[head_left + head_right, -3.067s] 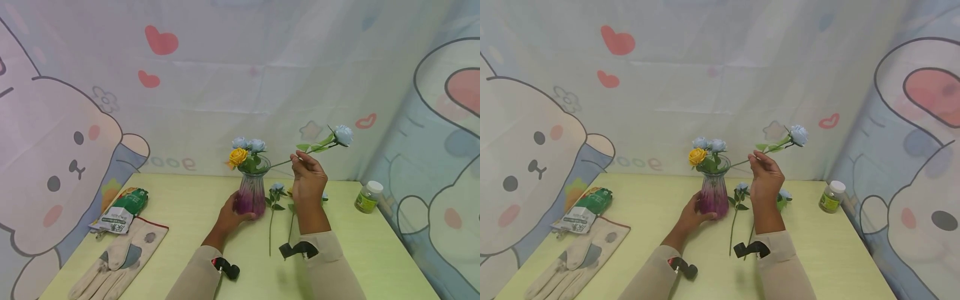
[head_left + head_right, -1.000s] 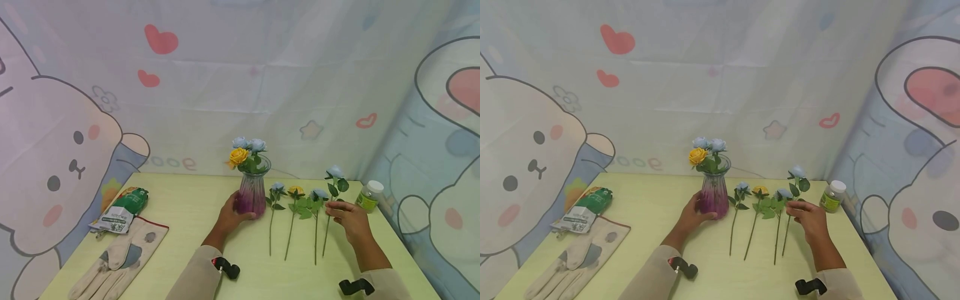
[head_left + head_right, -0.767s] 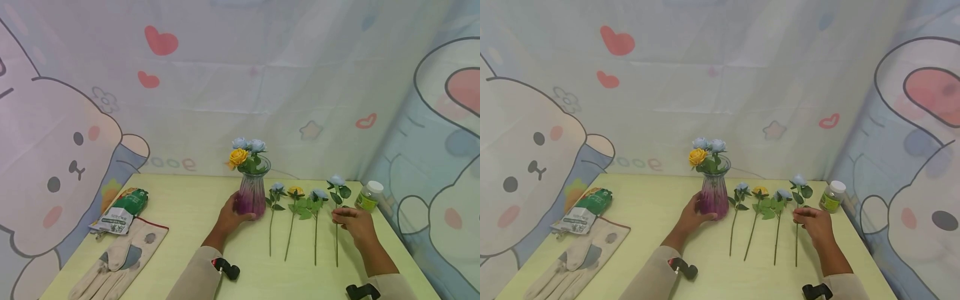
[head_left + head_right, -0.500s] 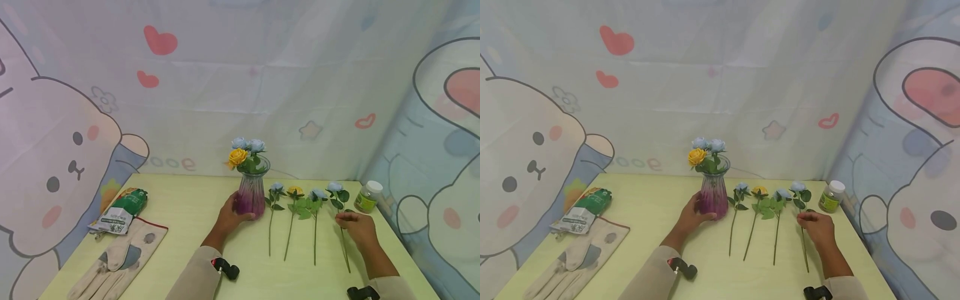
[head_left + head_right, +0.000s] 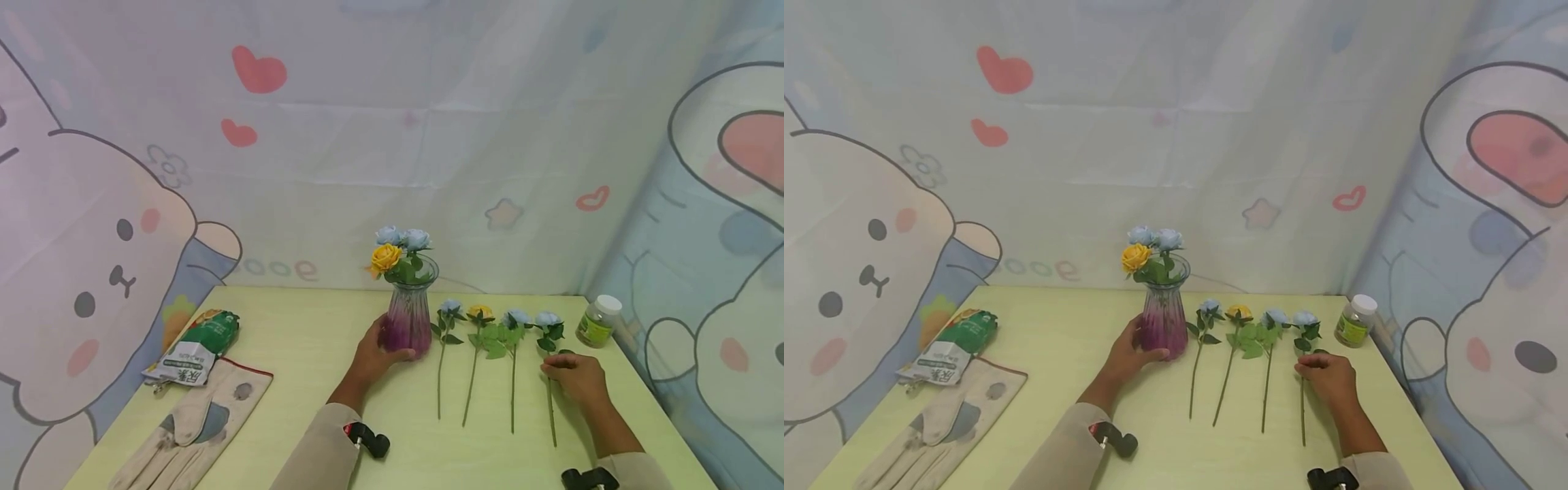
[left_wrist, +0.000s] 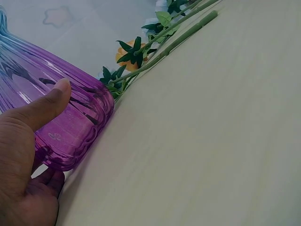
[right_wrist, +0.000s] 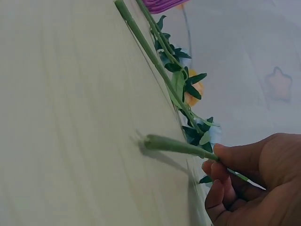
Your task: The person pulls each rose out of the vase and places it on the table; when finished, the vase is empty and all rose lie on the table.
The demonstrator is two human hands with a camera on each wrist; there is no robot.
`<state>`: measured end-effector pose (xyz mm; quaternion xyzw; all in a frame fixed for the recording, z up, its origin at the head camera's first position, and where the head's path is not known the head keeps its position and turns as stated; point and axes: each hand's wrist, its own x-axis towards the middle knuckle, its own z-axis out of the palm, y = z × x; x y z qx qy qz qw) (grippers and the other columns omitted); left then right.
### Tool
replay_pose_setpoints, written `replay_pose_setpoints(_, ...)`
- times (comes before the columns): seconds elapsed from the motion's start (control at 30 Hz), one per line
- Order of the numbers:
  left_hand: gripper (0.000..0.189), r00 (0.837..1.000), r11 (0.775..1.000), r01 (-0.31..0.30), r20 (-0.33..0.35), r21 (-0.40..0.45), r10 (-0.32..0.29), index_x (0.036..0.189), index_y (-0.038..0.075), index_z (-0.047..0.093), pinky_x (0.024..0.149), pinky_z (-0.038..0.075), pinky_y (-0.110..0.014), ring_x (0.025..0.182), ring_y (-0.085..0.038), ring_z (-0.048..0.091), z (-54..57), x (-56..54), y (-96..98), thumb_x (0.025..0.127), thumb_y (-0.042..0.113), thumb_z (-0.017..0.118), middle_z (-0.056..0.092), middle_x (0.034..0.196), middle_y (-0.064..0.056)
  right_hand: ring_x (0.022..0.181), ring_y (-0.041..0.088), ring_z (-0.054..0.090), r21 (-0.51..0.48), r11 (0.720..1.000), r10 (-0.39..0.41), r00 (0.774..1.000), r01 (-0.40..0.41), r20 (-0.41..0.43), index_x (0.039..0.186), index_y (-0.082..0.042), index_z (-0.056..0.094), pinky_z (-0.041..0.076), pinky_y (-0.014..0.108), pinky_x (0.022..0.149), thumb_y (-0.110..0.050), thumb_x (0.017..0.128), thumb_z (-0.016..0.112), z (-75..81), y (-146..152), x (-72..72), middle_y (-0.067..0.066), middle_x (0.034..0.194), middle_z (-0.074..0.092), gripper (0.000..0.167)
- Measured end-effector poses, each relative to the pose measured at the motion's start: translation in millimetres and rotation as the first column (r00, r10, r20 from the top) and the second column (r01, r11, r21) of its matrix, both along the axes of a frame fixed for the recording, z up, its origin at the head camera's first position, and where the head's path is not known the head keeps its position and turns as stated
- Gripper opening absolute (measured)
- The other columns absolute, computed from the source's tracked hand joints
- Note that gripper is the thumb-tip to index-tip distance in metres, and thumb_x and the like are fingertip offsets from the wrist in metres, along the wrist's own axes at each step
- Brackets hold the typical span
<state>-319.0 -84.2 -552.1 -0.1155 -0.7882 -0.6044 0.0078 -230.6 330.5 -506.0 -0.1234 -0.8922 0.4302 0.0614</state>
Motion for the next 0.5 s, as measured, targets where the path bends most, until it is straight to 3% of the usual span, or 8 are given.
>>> replay_pose_setpoints(0.13,0.111,1.0,1.0,0.001,-0.009,0.008,-0.001,0.171,0.009,0.033,0.132,0.038,-0.058,0.159,-0.044,0.044,1.2,0.7,-0.8,0.084,0.033,0.097,0.044,0.172,-0.019,0.091,0.01,0.067,0.05,0.998,0.031,0.999,-0.03,-0.029,0.116,0.002,0.082,0.054,0.024,0.071,-0.021,0.1,0.081,-2.8,-3.6,-2.0,0.023,0.122,0.08,0.028)
replay_pose_setpoints(0.33,0.11,1.0,1.0,0.006,-0.006,0.018,-0.006,0.171,0.01,0.033,0.132,0.038,-0.058,0.159,-0.044,0.044,0.3,-0.4,-1.3,0.084,0.031,0.097,0.045,0.172,-0.019,0.096,0.026,0.072,0.084,0.996,0.044,0.998,-0.041,-0.045,0.117,0.003,0.081,0.056,0.029,0.073,-0.02,0.101,0.079,-5.9,-8.5,-4.0,0.026,0.119,0.078,0.028)
replay_pose_setpoints(0.5,0.11,1.0,1.0,0.012,-0.016,0.007,-0.012,0.171,0.009,0.033,0.132,0.038,-0.058,0.159,-0.044,0.044,-1.3,-0.4,-1.4,0.085,0.031,0.097,0.045,0.171,-0.02,0.091,0.017,0.071,0.065,0.997,0.032,0.998,-0.029,-0.045,0.117,0.002,0.081,0.055,0.026,0.072,-0.02,0.102,0.078,-10.3,-8.2,-3.6,0.026,0.119,0.078,0.027)
